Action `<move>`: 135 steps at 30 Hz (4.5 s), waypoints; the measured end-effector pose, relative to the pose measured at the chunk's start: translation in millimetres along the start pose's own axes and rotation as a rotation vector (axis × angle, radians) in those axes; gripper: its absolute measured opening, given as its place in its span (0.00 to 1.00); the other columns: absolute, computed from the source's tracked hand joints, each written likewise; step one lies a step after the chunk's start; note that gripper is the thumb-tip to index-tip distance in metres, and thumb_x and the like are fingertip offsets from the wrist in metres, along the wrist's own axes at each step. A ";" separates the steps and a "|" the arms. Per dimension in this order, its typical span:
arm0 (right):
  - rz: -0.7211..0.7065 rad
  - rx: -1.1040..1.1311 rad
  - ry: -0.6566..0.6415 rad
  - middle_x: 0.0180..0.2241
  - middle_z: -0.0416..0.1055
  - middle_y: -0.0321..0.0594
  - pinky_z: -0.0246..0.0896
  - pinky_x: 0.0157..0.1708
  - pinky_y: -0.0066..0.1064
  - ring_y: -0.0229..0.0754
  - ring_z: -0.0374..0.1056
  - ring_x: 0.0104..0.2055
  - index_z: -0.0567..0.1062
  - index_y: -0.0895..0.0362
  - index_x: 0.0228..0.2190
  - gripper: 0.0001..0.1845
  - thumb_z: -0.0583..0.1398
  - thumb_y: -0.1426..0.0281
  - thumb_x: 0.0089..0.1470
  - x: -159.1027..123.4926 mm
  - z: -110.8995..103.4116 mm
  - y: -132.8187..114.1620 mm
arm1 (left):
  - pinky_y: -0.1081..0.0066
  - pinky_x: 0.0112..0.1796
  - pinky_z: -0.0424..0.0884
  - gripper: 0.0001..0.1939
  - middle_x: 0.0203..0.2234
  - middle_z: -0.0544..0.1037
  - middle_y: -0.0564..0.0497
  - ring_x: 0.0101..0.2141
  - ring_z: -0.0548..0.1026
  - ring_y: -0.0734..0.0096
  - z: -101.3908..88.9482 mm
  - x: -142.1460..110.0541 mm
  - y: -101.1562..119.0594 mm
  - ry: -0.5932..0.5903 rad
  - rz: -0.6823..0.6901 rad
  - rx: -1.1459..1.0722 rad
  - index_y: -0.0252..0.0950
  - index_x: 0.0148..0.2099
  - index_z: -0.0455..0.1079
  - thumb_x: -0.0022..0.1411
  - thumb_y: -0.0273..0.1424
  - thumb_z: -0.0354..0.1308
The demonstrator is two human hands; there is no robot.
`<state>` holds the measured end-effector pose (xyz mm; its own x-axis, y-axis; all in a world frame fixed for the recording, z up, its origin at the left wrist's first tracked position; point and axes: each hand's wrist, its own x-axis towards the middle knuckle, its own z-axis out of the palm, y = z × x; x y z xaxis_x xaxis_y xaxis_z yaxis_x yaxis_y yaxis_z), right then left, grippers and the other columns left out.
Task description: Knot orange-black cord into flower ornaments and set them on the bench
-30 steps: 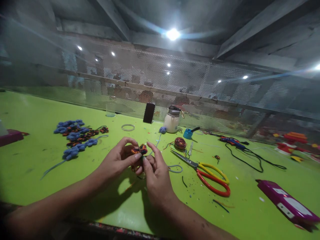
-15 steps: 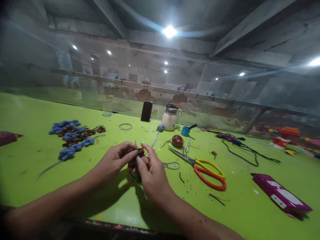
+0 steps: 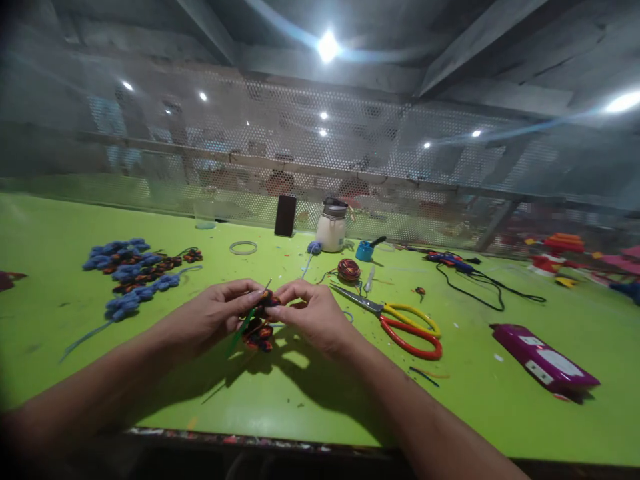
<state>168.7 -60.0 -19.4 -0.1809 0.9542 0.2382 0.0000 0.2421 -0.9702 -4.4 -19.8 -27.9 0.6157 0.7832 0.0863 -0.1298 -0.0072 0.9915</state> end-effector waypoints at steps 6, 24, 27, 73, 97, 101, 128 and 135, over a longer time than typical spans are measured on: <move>0.069 0.193 -0.084 0.32 0.73 0.42 0.60 0.42 0.38 0.40 0.69 0.36 0.71 0.59 0.24 0.06 0.63 0.70 0.45 1.4 -18.3 -3.4 | 0.67 0.36 0.69 0.09 0.32 0.74 0.47 0.33 0.72 0.68 -1.7 1.1 -0.5 -0.017 0.016 -0.055 0.36 0.34 0.68 0.56 0.37 0.57; -0.060 -0.785 -0.180 0.17 0.61 0.33 0.47 0.20 0.26 0.31 0.53 0.20 0.75 0.60 0.23 0.13 0.59 0.63 0.49 -0.3 -48.1 -38.4 | 0.66 0.36 0.68 0.08 0.39 0.76 0.42 0.35 0.74 0.67 8.5 -4.3 5.4 -0.017 0.142 0.136 0.33 0.28 0.68 0.55 0.33 0.58; -0.094 -0.776 -0.213 0.18 0.63 0.34 0.50 0.21 0.26 0.32 0.56 0.21 0.74 0.60 0.23 0.12 0.59 0.65 0.49 4.0 -39.4 -39.5 | 0.70 0.26 0.67 0.10 0.33 0.76 0.43 0.25 0.72 0.72 11.7 -4.9 3.6 -0.141 0.059 0.038 0.32 0.32 0.67 0.56 0.35 0.57; 0.095 -0.381 0.035 0.22 0.69 0.37 0.55 0.27 0.26 0.34 0.61 0.25 0.75 0.61 0.23 0.10 0.57 0.68 0.50 -4.7 33.8 -19.0 | 0.74 0.25 0.66 0.09 0.21 0.75 0.48 0.23 0.71 0.73 5.7 6.7 -3.4 0.442 0.216 0.251 0.30 0.29 0.73 0.51 0.32 0.58; -0.096 -0.507 0.205 0.20 0.69 0.38 0.57 0.27 0.28 0.36 0.64 0.23 0.74 0.60 0.22 0.14 0.56 0.66 0.54 -34.0 45.4 -13.7 | 0.72 0.29 0.69 0.09 0.24 0.76 0.49 0.26 0.73 0.72 -6.3 -3.4 18.3 0.193 0.243 0.225 0.29 0.35 0.71 0.57 0.31 0.53; -0.251 -0.750 0.214 0.20 0.65 0.38 0.55 0.27 0.28 0.37 0.63 0.25 0.72 0.59 0.19 0.15 0.54 0.69 0.55 -42.6 37.1 -10.6 | 0.70 0.30 0.70 0.09 0.25 0.76 0.48 0.28 0.74 0.70 -6.3 -3.8 18.4 0.149 0.184 0.241 0.29 0.34 0.69 0.57 0.31 0.53; 0.217 -0.594 0.103 0.15 0.62 0.34 0.50 0.21 0.27 0.33 0.56 0.19 0.69 0.59 0.15 0.14 0.58 0.66 0.46 -40.4 23.9 -33.6 | 0.76 0.26 0.65 0.11 0.21 0.74 0.50 0.24 0.71 0.74 -3.8 -6.1 17.8 0.121 0.244 0.522 0.32 0.31 0.69 0.58 0.33 0.50; 0.023 -0.701 0.084 0.19 0.63 0.34 0.51 0.25 0.27 0.34 0.57 0.23 0.69 0.59 0.16 0.13 0.59 0.66 0.46 -53.8 17.3 -29.7 | 0.74 0.26 0.66 0.12 0.20 0.73 0.50 0.22 0.70 0.74 -3.1 -6.7 17.9 0.119 0.210 0.512 0.31 0.30 0.68 0.58 0.34 0.50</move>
<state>161.5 -121.6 -4.2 -0.0964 0.9640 0.2478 0.6416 0.2506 -0.7250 -13.3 -23.2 -11.0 0.5218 0.7969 0.3045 0.1720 -0.4479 0.8774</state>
